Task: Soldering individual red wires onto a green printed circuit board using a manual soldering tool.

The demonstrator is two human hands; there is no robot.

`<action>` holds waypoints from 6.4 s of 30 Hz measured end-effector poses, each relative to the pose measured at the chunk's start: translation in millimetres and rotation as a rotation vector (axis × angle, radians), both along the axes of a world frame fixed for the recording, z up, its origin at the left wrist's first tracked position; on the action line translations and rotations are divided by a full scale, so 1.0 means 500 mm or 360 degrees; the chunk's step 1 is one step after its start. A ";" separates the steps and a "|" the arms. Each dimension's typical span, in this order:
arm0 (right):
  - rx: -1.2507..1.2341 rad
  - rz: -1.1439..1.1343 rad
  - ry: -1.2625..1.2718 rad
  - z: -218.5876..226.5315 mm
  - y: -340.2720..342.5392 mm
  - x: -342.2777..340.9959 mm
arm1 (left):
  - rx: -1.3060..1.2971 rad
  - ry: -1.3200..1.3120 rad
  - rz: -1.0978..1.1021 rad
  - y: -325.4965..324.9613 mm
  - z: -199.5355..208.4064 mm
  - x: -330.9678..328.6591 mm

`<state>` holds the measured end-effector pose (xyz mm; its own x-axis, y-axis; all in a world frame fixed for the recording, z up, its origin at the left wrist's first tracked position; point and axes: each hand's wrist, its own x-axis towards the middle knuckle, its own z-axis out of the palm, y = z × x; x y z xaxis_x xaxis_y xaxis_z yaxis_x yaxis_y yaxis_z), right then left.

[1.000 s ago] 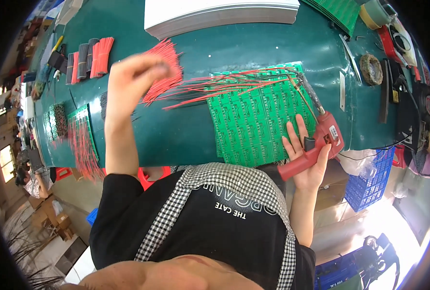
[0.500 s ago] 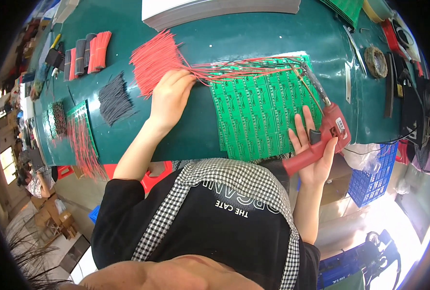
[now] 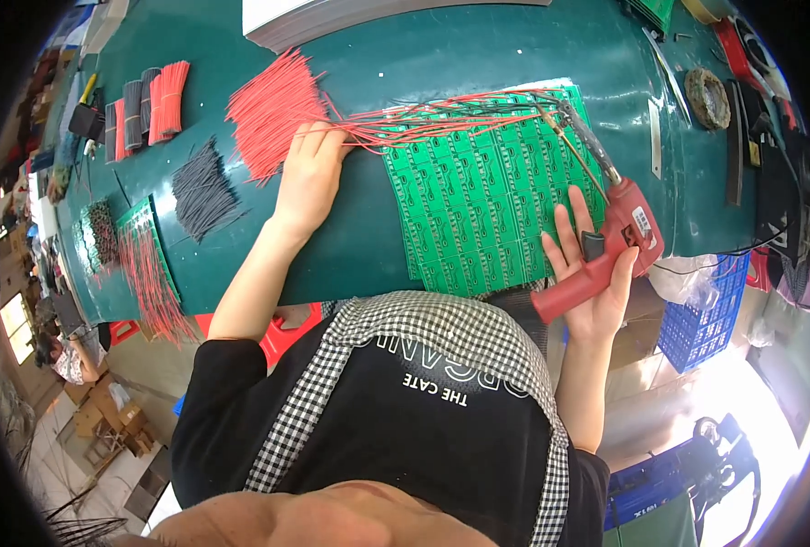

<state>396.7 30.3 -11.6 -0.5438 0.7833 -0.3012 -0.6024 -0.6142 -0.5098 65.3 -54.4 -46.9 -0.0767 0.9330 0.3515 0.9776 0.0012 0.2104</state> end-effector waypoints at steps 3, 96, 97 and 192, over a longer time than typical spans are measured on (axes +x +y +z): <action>0.0003 -0.0006 -0.0004 0.002 0.000 0.000 | 0.0010 -0.0033 -0.0168 -0.007 0.003 -0.017; 0.0684 0.0509 -0.1509 0.081 -0.105 -0.081 | 0.0126 0.0316 -0.0625 0.002 0.077 0.033; 0.0621 0.0511 -0.1376 0.083 -0.104 -0.083 | 0.0130 0.0330 -0.0623 0.002 0.077 0.032; 0.0579 0.0307 -0.1143 0.060 -0.103 -0.036 | 0.0134 0.0134 -0.0724 0.064 0.081 0.070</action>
